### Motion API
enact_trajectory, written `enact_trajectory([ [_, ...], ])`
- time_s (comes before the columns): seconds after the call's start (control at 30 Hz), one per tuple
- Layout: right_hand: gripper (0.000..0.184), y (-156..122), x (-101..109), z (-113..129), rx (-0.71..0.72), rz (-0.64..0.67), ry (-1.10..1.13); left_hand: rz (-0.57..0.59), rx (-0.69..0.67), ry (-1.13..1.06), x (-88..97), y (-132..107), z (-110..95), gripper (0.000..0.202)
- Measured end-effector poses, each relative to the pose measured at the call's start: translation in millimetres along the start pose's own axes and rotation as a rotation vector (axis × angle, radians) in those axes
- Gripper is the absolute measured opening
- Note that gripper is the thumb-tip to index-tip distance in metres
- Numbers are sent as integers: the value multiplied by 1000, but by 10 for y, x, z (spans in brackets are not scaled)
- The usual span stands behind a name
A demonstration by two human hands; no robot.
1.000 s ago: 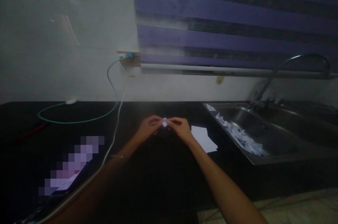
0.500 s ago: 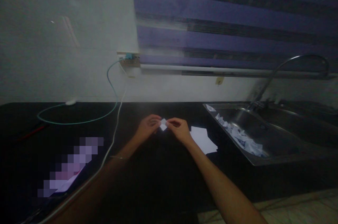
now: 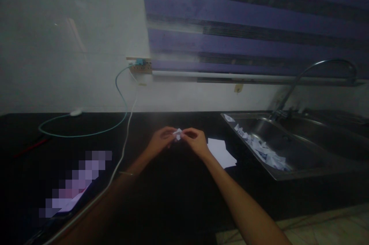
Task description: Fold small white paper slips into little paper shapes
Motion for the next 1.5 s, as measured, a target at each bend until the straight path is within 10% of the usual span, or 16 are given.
enact_trajectory([
  [0.63,10,-31,-202,392,263,216,-180,32,116,92,-2,21,48,36],
  [1.5,16,-12,-98,228,134,56,-202,13,-47,259,-124,-62,-90,36],
])
Point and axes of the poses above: each hand's wrist, its own y-axis towards the middle knuckle, its own x-axis out of the back of the hand, z = x × y, the point moved 9 cm from there along y, towards the middle knuckle, and after that the axes turned 15 degrees about x, right-handed, at the moved point
